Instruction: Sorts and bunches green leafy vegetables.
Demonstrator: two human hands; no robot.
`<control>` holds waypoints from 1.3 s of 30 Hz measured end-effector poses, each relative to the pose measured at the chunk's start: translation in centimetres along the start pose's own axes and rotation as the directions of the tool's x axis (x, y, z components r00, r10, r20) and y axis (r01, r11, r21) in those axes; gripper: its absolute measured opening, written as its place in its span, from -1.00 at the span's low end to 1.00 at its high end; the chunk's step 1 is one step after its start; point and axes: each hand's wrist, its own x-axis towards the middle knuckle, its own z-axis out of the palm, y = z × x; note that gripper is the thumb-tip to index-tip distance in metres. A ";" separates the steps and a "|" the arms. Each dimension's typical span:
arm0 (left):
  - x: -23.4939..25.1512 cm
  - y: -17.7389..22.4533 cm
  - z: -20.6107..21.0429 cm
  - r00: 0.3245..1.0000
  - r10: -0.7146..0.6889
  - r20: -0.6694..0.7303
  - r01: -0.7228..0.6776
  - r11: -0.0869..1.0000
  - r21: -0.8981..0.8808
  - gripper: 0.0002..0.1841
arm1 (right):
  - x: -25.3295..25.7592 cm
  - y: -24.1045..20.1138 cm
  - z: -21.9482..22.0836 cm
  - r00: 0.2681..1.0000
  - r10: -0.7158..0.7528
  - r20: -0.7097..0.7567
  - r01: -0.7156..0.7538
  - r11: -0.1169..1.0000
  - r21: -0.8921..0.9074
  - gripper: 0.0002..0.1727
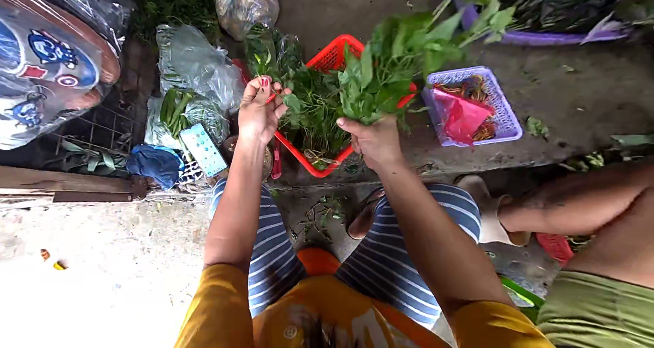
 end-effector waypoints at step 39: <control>-6.4 -2.9 5.1 0.961 -0.027 0.274 -0.154 0.773 0.615 -0.60 | -4.7 -5.3 1.4 0.979 0.192 0.071 -0.204 0.907 0.368 -0.72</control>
